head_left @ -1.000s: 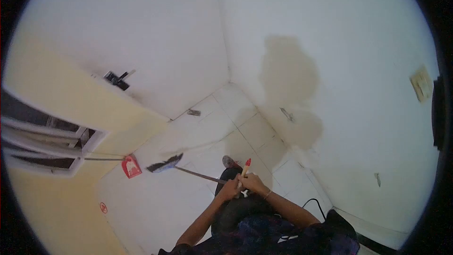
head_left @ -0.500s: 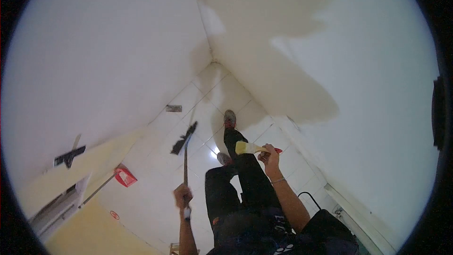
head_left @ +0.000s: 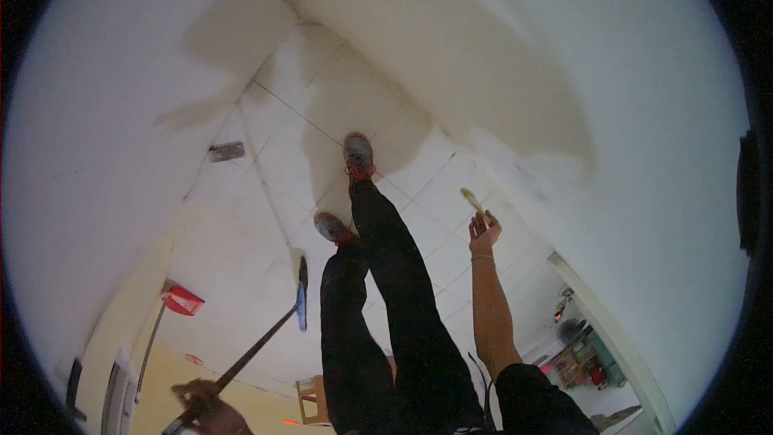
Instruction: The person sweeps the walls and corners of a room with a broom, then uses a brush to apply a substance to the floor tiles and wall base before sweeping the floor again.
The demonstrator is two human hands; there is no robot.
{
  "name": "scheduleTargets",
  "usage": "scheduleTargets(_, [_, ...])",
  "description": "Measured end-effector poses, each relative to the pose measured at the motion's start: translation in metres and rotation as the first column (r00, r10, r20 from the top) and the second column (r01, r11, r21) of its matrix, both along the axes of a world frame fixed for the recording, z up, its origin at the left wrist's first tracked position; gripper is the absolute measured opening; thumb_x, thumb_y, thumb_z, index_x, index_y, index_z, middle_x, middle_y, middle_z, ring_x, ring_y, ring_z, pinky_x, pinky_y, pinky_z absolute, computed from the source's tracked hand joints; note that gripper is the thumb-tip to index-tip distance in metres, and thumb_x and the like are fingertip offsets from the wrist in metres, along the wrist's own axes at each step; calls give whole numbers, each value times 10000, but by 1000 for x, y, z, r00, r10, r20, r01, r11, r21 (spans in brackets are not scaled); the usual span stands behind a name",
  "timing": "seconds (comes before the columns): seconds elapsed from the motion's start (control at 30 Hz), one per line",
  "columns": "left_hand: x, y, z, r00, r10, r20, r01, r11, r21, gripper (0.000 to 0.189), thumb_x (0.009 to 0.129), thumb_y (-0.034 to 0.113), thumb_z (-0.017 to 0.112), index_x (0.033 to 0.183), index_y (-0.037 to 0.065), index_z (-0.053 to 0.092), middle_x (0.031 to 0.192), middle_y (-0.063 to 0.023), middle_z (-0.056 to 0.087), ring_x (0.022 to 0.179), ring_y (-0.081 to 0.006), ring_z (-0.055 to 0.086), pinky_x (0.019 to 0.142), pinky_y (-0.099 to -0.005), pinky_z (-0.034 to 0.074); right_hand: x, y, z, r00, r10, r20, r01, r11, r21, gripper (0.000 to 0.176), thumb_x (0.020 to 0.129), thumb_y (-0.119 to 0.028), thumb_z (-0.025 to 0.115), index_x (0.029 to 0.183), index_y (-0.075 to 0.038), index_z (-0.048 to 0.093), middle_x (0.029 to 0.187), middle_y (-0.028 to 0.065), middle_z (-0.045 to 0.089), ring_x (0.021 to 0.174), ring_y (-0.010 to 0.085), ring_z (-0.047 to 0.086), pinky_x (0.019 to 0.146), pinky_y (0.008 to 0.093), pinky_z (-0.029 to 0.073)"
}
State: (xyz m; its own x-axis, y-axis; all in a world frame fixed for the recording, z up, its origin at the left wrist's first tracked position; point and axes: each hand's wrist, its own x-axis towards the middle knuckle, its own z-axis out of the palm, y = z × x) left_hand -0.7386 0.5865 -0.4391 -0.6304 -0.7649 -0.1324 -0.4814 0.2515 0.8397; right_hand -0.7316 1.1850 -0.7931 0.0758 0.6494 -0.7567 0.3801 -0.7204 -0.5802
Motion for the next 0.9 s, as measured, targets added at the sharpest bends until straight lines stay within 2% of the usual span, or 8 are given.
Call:
scheduleTargets(0.1, [-25,12,-46,846,-64,-530,261,916,305,392,938,394,471,939,15,573,846,-117,583,729,-221,573,692,-348,474,32,18,-68,999,14,-29,-13,1000,19,260,908,-261,421,1027,-122,606,831,40,680,743,170,633,683,299,498])
scheduleTargets(0.3, [60,-34,-164,944,-278,179,301,947,-113,513,920,476,451,951,-26,554,809,-135,592,761,-275,592,820,-454,490,96,82,-206,991,-42,-131,56,992,110,257,903,-229,416,943,-45,590,739,47,635,670,144,579,610,261,486])
scheduleTargets(0.37, [78,-48,-192,974,-225,29,213,951,223,450,951,383,430,1002,-36,585,894,-148,637,839,-304,620,877,-474,489,68,84,-217,945,-318,-78,327,909,258,252,901,-222,419,876,-44,596,719,37,607,681,130,566,569,264,476])
scheduleTargets(0.43, [73,-33,-217,972,-234,24,219,937,271,423,966,333,417,986,-40,613,896,-150,655,846,-310,631,884,-480,489,86,121,-297,983,-141,-121,171,937,304,205,895,-197,444,913,-58,593,761,38,595,693,135,561,564,263,482])
scheduleTargets(0.53, [49,25,-238,959,-267,97,266,964,26,401,966,276,422,812,-20,644,747,-155,651,759,-301,638,836,-508,492,66,95,-452,949,-11,-315,214,757,618,175,894,-150,474,991,-29,554,767,62,563,630,156,532,492,276,457])
scheduleTargets(0.7, [27,67,-254,990,-113,86,97,981,170,410,973,260,398,713,9,592,651,-127,595,623,-267,580,729,-447,502,-42,-42,-295,860,385,-335,-211,866,454,128,890,-131,517,901,-21,580,683,70,600,557,156,579,460,275,461])
scheduleTargets(0.77, [15,87,-254,989,-119,83,115,992,53,409,973,275,400,674,36,545,568,-76,496,533,-214,468,620,-386,452,-21,-23,-293,893,80,-443,171,849,499,129,894,-129,494,908,-21,564,685,79,600,551,152,569,454,264,454])
scheduleTargets(0.9, [0,69,-271,941,-332,-64,323,938,-124,277,957,298,419,929,37,503,650,-58,459,554,-167,417,536,-314,389,14,56,-282,938,-250,-239,343,764,547,172,919,-156,438,919,-19,543,734,88,604,612,127,542,488,260,447])
